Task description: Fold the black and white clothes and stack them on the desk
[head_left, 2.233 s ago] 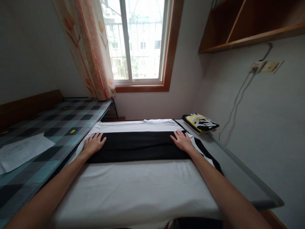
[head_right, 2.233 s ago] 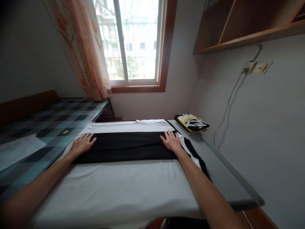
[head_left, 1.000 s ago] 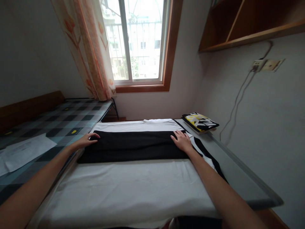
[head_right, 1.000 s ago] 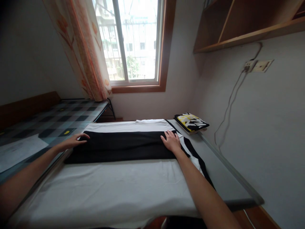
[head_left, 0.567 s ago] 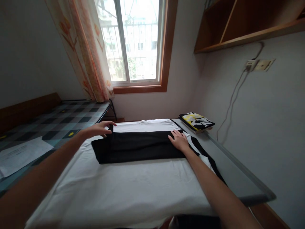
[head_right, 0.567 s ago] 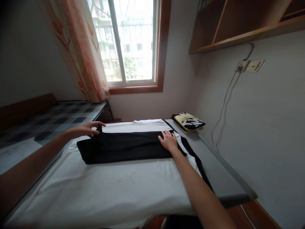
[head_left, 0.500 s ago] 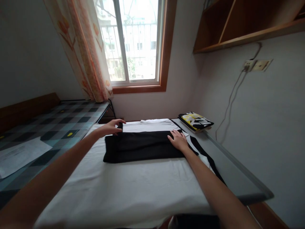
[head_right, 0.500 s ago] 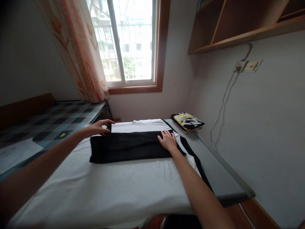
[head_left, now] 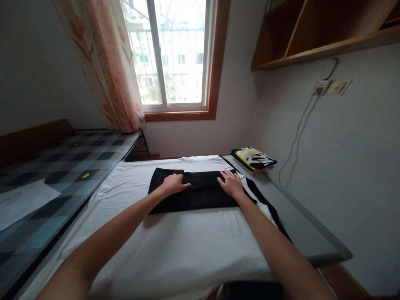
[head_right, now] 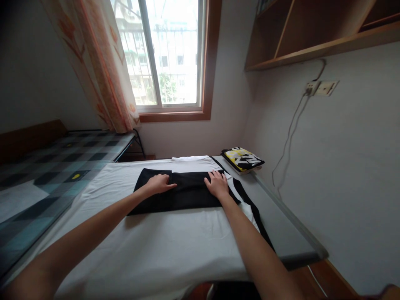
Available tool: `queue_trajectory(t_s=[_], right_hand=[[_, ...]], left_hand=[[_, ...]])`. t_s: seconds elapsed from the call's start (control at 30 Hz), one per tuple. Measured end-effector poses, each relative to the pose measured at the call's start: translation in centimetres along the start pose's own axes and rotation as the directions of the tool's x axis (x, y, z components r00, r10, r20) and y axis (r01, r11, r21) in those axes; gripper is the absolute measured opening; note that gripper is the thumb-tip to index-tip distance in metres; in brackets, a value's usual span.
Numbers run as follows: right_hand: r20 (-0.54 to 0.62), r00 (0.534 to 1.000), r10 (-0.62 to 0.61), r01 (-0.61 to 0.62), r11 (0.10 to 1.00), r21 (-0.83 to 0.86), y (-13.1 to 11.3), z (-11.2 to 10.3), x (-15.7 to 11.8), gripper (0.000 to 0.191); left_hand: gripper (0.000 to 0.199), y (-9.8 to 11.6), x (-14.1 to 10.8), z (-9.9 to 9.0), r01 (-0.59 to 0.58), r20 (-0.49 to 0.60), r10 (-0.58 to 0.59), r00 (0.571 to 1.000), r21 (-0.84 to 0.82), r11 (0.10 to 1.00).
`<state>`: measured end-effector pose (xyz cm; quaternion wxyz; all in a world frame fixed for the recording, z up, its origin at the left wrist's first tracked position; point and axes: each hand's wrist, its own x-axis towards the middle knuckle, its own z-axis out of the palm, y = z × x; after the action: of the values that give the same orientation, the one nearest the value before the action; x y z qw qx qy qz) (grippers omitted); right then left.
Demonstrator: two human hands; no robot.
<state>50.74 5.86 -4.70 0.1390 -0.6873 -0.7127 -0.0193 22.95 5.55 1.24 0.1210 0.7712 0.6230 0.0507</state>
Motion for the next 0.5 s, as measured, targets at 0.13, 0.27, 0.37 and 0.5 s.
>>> queue_trajectory(t_s=[0.13,0.27,0.37,0.5], right_hand=[[-0.117,0.986,-0.114,0.112,0.993,-0.029,-0.6,-0.4,-0.5,0.053],[-0.121,0.968,-0.219,0.219,0.976,-0.018,-1.2,-0.6,-0.9,0.053],[-0.133,0.954,-0.268,0.271,0.962,0.009,-2.2,-1.2,-1.2,0.048],[-0.122,0.926,-0.358,0.367,0.928,0.067,-5.3,-2.3,-2.1,0.045]], left_hand=[[0.056,-1.1,0.0,0.3,-0.005,-0.012,0.004,1.0,-0.055,0.998],[0.05,-5.4,0.9,-1.3,-0.056,-0.398,0.016,0.917,-0.087,0.995],[0.053,-10.3,2.0,-2.5,0.043,-0.384,-0.158,0.91,-0.29,0.956],[0.071,-15.3,2.6,-2.7,0.146,-0.048,-0.216,0.975,-0.591,0.793]])
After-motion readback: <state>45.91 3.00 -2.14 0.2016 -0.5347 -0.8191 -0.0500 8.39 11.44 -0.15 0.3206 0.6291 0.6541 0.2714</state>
